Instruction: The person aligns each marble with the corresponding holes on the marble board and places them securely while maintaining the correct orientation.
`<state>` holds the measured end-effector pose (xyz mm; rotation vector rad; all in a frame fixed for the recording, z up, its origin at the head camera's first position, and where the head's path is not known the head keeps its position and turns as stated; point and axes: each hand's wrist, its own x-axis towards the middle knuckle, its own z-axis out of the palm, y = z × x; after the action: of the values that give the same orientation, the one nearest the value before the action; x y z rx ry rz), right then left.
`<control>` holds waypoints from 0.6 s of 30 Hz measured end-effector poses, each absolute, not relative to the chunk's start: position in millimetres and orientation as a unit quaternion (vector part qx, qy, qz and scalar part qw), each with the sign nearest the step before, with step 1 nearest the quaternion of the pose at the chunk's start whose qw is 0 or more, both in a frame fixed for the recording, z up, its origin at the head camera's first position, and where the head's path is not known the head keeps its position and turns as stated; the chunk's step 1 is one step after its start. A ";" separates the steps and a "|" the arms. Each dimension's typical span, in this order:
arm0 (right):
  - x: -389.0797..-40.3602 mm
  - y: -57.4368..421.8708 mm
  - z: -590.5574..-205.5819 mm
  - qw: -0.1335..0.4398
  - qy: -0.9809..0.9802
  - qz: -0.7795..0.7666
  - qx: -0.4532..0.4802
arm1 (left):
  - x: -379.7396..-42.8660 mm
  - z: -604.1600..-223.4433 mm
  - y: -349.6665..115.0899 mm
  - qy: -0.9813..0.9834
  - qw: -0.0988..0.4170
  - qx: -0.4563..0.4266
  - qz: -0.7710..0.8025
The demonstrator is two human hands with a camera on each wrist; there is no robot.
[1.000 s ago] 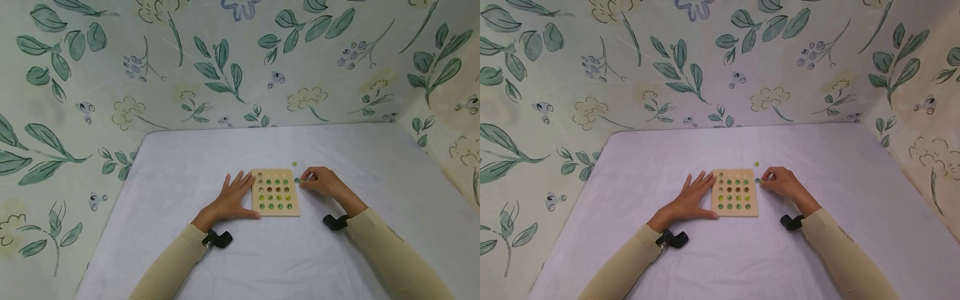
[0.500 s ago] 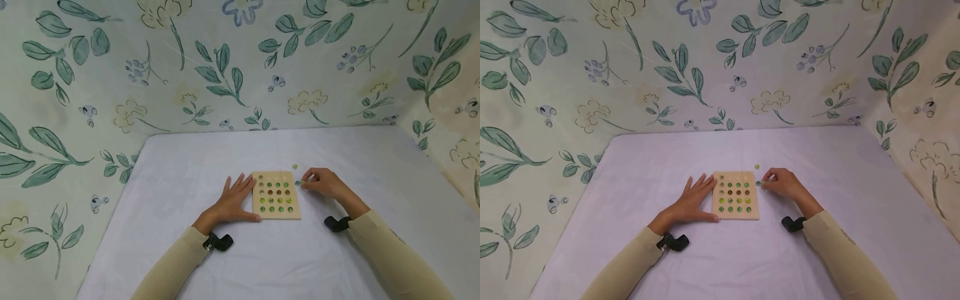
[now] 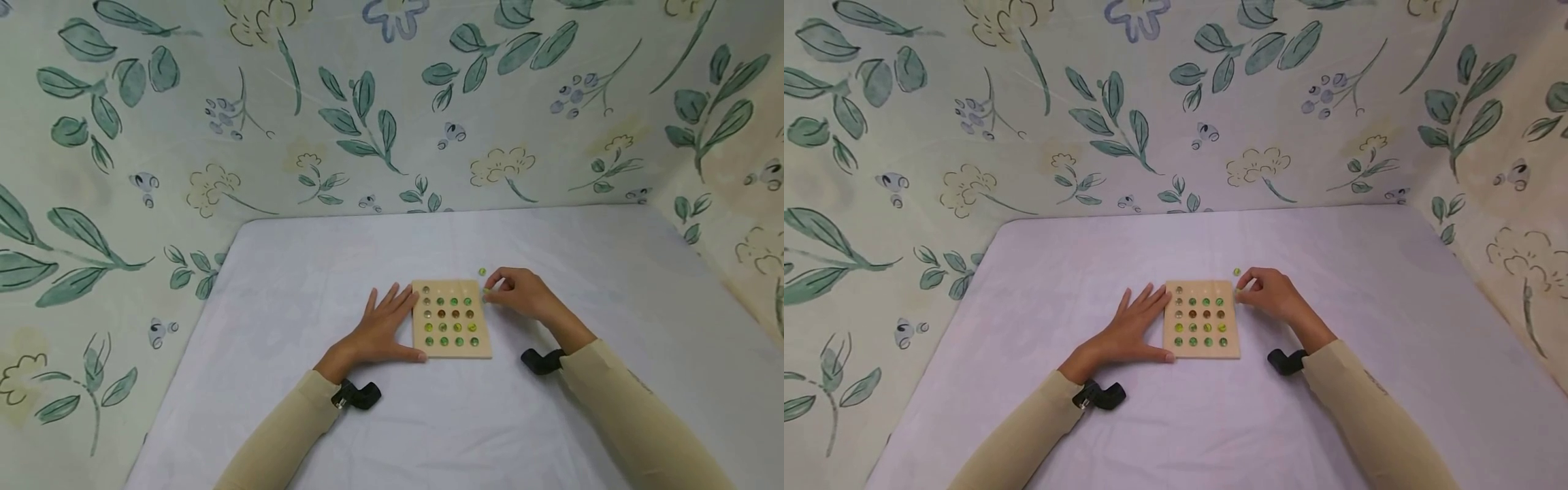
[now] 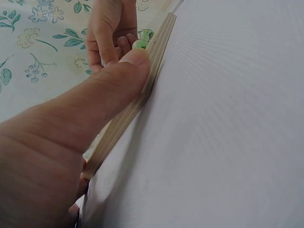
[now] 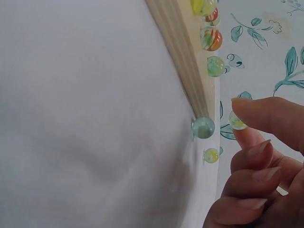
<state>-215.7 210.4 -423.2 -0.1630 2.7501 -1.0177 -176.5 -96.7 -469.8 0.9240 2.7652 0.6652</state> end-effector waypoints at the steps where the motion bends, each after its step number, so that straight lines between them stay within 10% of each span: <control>1: -216.3 209.1 -423.5 0.101 0.932 -0.345 -0.055 | -176.4 -469.7 -96.6 0.922 0.075 0.308 0.222; 18: -225.6 183.7 -420.0 0.107 0.926 -0.356 -0.064 | -177.2 -468.5 -96.6 0.923 0.077 0.307 0.217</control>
<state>-225.6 183.7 -420.0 -0.1878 2.7260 -1.0473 -177.2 -96.6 -468.5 0.9210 2.7674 0.6511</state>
